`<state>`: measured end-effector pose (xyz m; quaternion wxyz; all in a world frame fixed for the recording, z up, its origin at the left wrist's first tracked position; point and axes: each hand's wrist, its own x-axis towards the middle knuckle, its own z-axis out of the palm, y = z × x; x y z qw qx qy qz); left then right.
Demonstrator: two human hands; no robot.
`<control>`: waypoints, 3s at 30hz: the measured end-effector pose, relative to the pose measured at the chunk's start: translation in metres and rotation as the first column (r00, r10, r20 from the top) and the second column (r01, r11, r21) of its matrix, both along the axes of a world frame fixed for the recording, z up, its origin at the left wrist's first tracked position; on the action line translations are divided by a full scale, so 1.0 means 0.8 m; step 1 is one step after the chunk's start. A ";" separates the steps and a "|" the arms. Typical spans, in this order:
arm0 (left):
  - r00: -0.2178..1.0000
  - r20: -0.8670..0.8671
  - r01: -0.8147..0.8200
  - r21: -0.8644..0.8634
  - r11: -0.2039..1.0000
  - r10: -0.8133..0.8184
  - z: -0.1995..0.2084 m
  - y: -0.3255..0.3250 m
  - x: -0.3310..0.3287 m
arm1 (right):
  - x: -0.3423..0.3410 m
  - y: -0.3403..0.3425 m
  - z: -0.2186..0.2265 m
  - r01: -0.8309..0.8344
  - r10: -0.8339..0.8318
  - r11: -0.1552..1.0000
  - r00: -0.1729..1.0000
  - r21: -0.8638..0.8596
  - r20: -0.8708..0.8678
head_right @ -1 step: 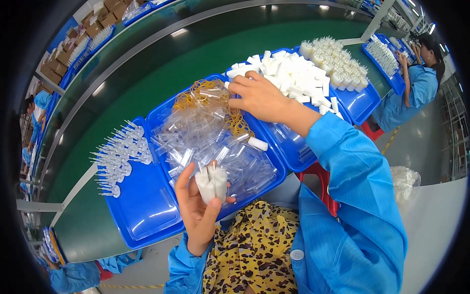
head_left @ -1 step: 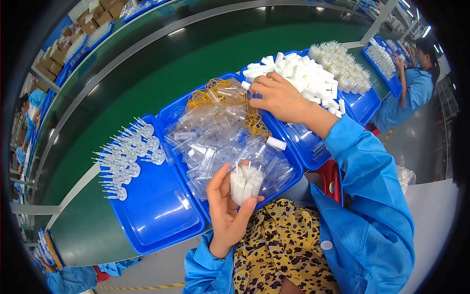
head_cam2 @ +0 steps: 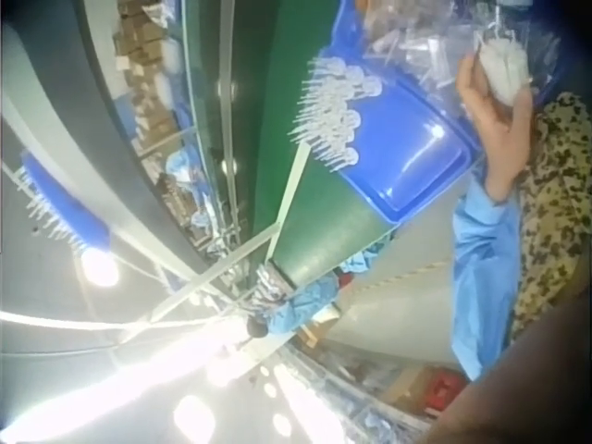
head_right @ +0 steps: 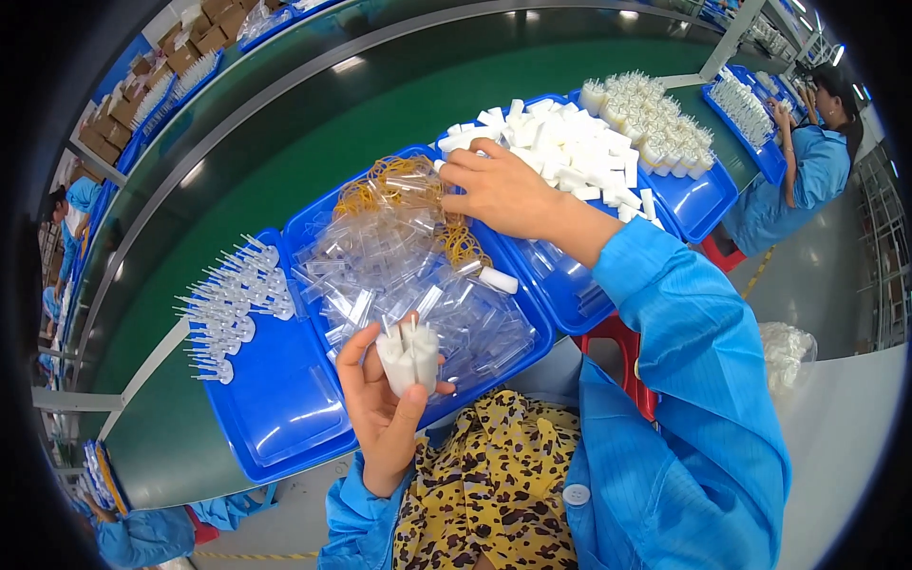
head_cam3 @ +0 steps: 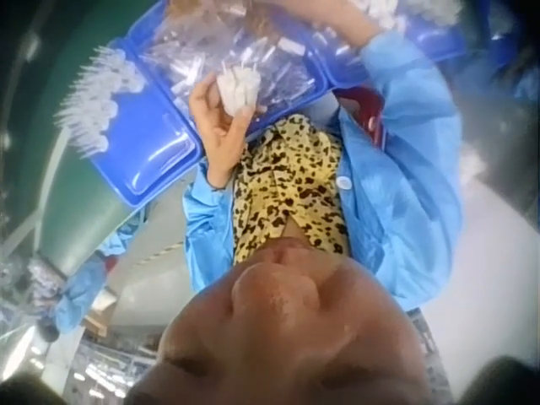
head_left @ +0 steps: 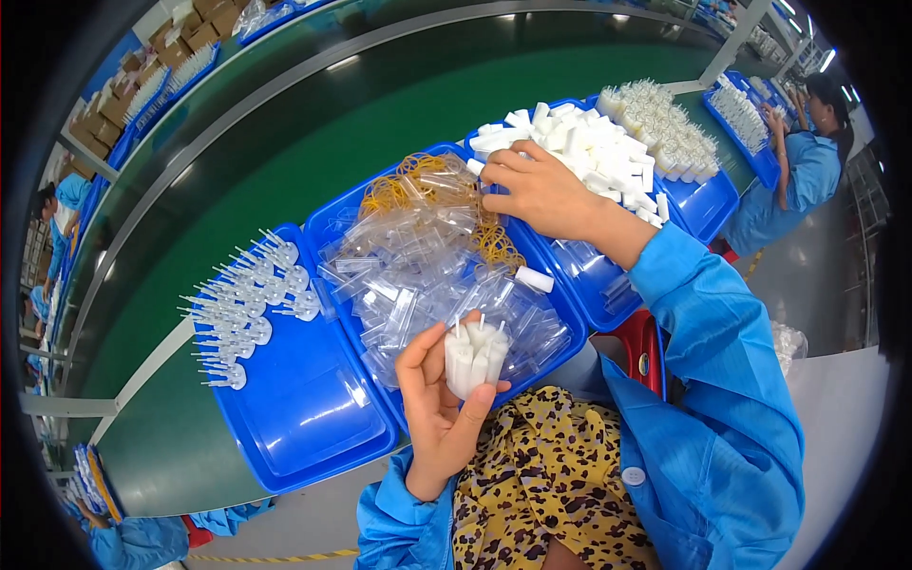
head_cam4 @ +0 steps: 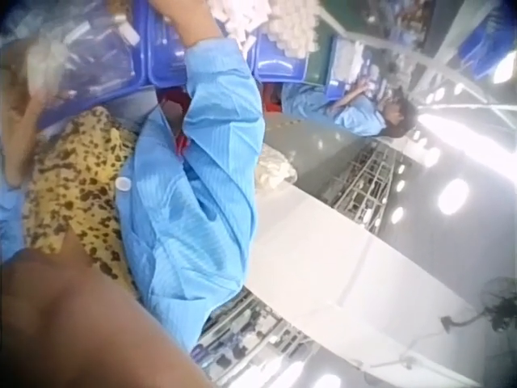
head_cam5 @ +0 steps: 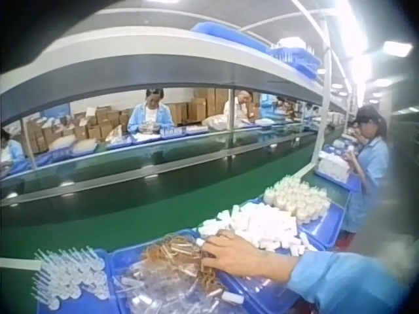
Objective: The person assembles filter components by inserting white filter cylinders onto plastic pin holders by hand, bundling the assembled pieces together, and securing each bundle with a rubber band.
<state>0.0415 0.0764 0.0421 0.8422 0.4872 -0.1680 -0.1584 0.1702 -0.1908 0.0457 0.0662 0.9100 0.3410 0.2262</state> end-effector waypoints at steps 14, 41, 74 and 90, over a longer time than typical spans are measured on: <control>0.810 0.488 -0.467 0.201 0.861 0.325 -0.007 -0.060 -0.021 | -0.088 -0.040 0.054 0.021 0.442 0.491 0.856 0.871 -0.270; 0.775 0.568 -0.529 0.346 0.775 0.276 -0.007 -0.129 -0.012 | -0.179 -0.045 0.035 0.439 0.657 0.333 0.528 0.835 -0.539; 0.806 0.429 -0.542 0.259 0.800 0.407 -0.009 -0.132 -0.017 | -0.194 -0.012 0.002 0.400 0.628 -0.197 0.753 0.895 -0.198; 0.714 0.637 -0.620 0.380 0.687 0.291 0.006 -0.128 -0.017 | -0.198 -0.003 -0.004 0.267 0.537 -0.146 0.830 0.953 -0.150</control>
